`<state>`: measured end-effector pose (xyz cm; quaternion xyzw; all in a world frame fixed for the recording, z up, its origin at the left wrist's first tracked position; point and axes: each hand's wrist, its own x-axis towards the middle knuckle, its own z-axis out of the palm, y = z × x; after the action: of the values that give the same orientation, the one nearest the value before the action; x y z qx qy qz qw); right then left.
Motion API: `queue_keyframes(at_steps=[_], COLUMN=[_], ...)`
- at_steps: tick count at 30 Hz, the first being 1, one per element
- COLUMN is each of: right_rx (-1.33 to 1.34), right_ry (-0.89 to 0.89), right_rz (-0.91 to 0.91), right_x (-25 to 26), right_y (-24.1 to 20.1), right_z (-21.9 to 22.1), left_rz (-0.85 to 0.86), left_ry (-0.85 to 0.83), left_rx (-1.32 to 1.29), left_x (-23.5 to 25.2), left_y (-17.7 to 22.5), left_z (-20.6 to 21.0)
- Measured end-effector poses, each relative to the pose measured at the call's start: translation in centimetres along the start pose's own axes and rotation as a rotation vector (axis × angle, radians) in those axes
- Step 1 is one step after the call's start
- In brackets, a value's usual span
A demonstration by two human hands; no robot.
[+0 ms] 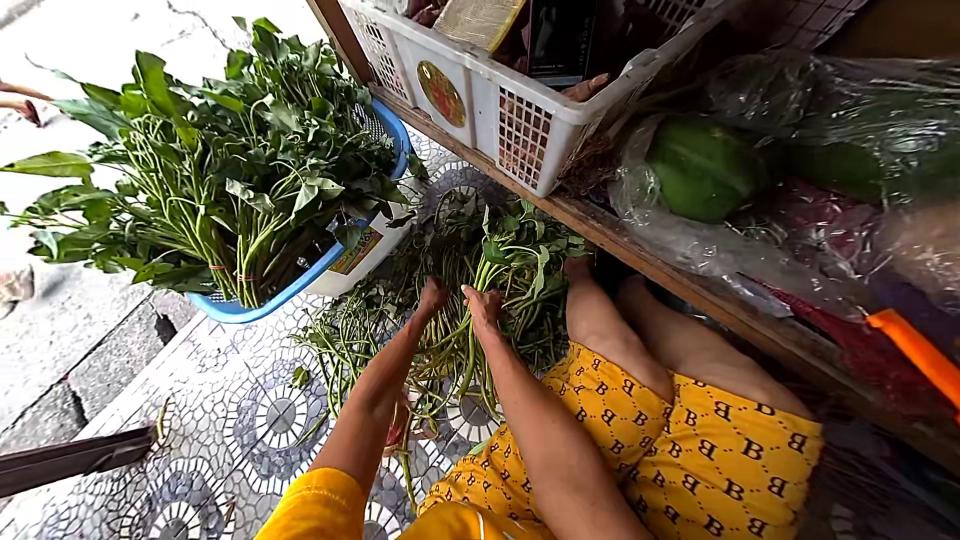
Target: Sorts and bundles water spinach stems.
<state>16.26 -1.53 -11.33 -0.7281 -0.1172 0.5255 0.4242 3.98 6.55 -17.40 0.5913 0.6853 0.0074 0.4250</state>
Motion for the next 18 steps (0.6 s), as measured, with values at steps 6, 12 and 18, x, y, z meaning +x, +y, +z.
queue_keyframes(at_steps=[6, 12, 18], right_rx=[0.077, 0.041, 0.198], right_ry=[0.019, -0.004, -0.077], right_rz=[-0.001, -0.009, -0.08], right_x=[0.3, 0.3, -0.3], right_y=[0.4, 1.0, 0.5], right_z=[0.5, 0.9, 0.8], left_rz=[0.431, 0.309, 0.303], left_ry=[0.327, 0.115, 0.095], left_rx=[0.243, 0.094, -0.459], left_x=[-8.7, -13.2, -13.1], left_y=[3.3, 1.6, -1.8], left_z=[-11.3, -16.6, -15.5])
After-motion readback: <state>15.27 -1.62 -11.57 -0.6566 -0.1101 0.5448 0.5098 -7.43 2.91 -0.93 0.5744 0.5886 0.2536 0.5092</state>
